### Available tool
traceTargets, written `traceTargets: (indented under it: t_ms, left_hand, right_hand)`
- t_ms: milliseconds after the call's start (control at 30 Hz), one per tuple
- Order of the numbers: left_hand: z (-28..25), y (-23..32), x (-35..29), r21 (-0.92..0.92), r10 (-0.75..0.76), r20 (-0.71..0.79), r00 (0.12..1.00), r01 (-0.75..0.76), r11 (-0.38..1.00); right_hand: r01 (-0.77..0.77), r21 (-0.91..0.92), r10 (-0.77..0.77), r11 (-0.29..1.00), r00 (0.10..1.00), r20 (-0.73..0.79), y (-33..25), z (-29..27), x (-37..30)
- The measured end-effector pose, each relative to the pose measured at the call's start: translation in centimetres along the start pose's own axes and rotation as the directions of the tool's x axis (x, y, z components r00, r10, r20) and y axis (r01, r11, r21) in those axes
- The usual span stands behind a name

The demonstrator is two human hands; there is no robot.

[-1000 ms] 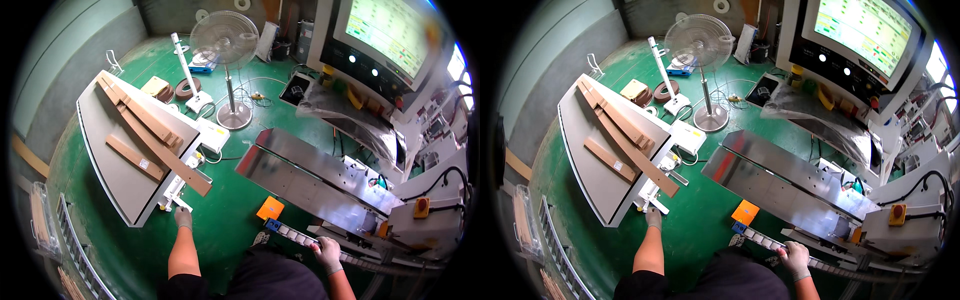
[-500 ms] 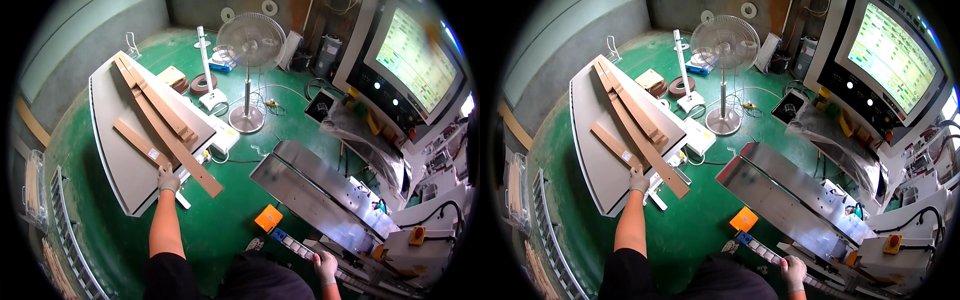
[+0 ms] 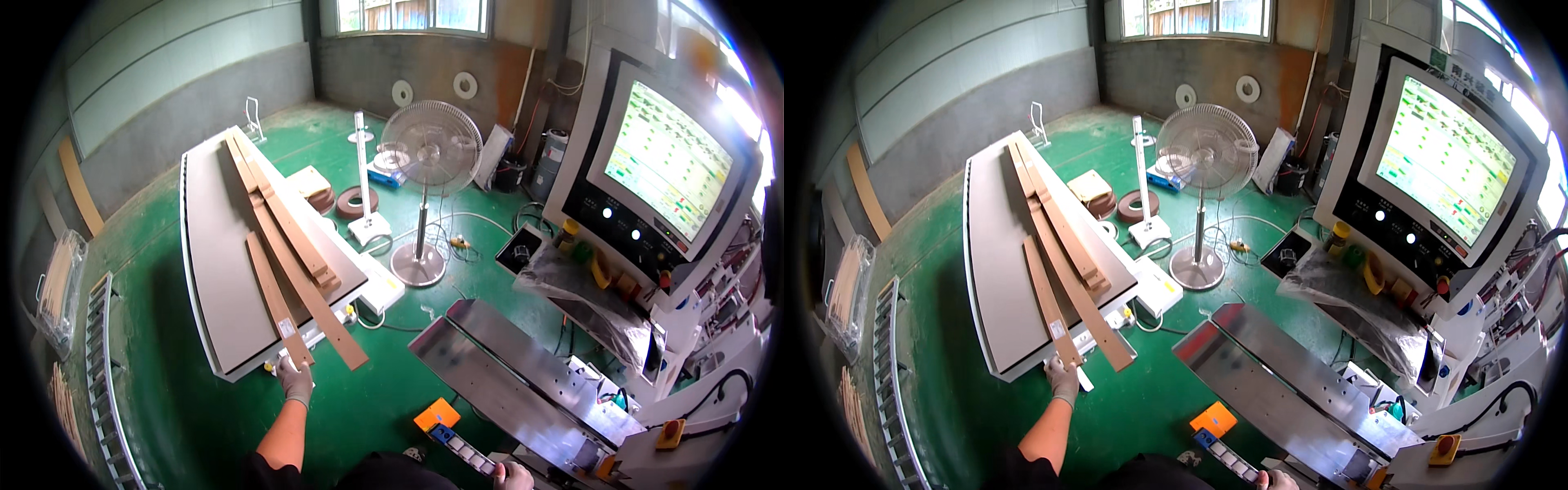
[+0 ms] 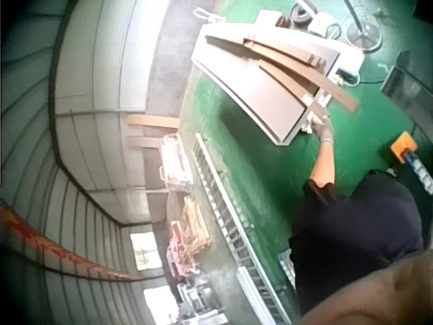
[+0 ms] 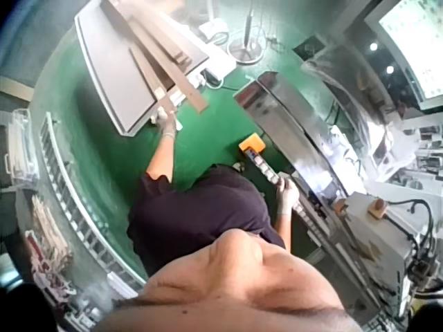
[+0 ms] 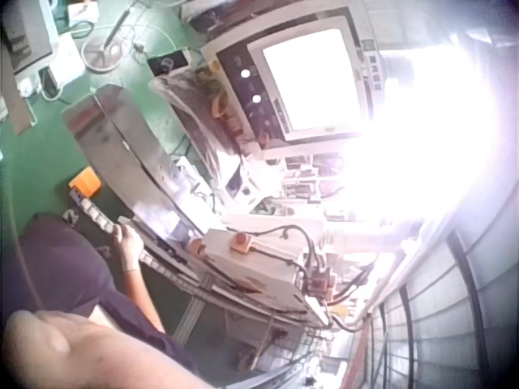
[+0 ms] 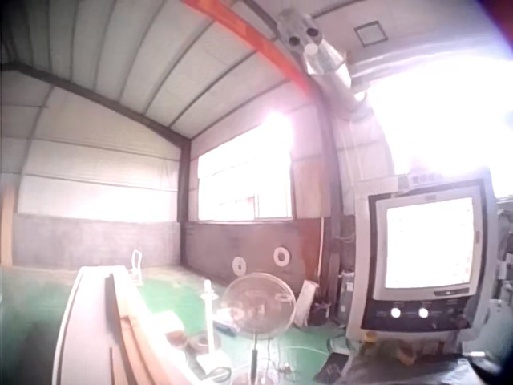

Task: The person repeatedly picks up long wooden planks from a nearby stack and feeds them one by one into a machine. After each plank is processed, the person retrieves it and places it back onto the stack. This cycle continues throughout the clip.

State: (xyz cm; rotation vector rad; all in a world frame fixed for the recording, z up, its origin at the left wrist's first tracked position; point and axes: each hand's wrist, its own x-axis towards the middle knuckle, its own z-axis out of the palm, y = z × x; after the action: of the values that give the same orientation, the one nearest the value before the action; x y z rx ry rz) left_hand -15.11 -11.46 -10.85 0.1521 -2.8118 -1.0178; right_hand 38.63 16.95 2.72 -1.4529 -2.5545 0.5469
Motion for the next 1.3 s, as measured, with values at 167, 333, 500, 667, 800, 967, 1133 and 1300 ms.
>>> traceTargets:
  t_ms: [167, 333, 500, 667, 800, 967, 1133, 1300]
  left_hand:
    - [-0.1, -0.4, 3.4, -0.732, -0.416, 0.494, 0.763, 0.624, 0.275]
    - [-3.7, 3.7, 5.3, -0.719, -0.237, 0.654, 0.718, 0.688, 0.1]
    - [-11.3, 8.0, 5.3, -0.79, 0.098, 0.612, 0.785, 0.612, 0.031]
    - [-11.3, 16.6, -9.4, -0.819, 0.228, 0.574, 0.786, 0.55, 0.164]
    - [-8.4, 18.7, -22.8, -0.656, 0.473, 0.748, 0.465, 0.627, 0.421]
    - [-6.9, 19.7, -30.2, -0.472, 0.539, 0.834, 0.118, 0.659, 0.586]
    - [-6.0, 20.5, -29.8, -0.281, 0.397, 0.916, 0.058, 0.799, 0.532]
    - [-4.2, 26.5, -26.2, -0.159, 0.437, 0.899, -0.002, 0.93, 0.333]
  right_hand:
    - [-0.035, 0.031, 0.033, 0.999, 0.997, 0.074, -0.7, -1.4, 0.0]
    - [-0.024, 0.07, 0.022, 0.997, 1.0, 0.019, 1.5, 0.1, -0.7]
    - [-0.02, 0.159, 0.01, 0.987, 0.998, 0.065, 0.1, -0.9, -0.9]
    - [-0.173, 0.492, -0.03, 0.854, 0.926, 0.378, -4.0, -3.8, 2.3]
    - [0.233, 0.665, -0.359, 0.71, 0.932, 0.057, -11.5, -3.5, 5.0]
    - [-0.21, 0.879, -0.323, 0.429, 0.873, 0.366, -10.8, -3.0, 6.1]
    - [-0.384, 0.886, -0.087, 0.259, 0.905, 0.417, -2.6, -2.6, -0.1]
    - [-0.395, 0.919, 0.337, 0.005, 0.865, 0.371, 9.0, -7.2, -15.5]
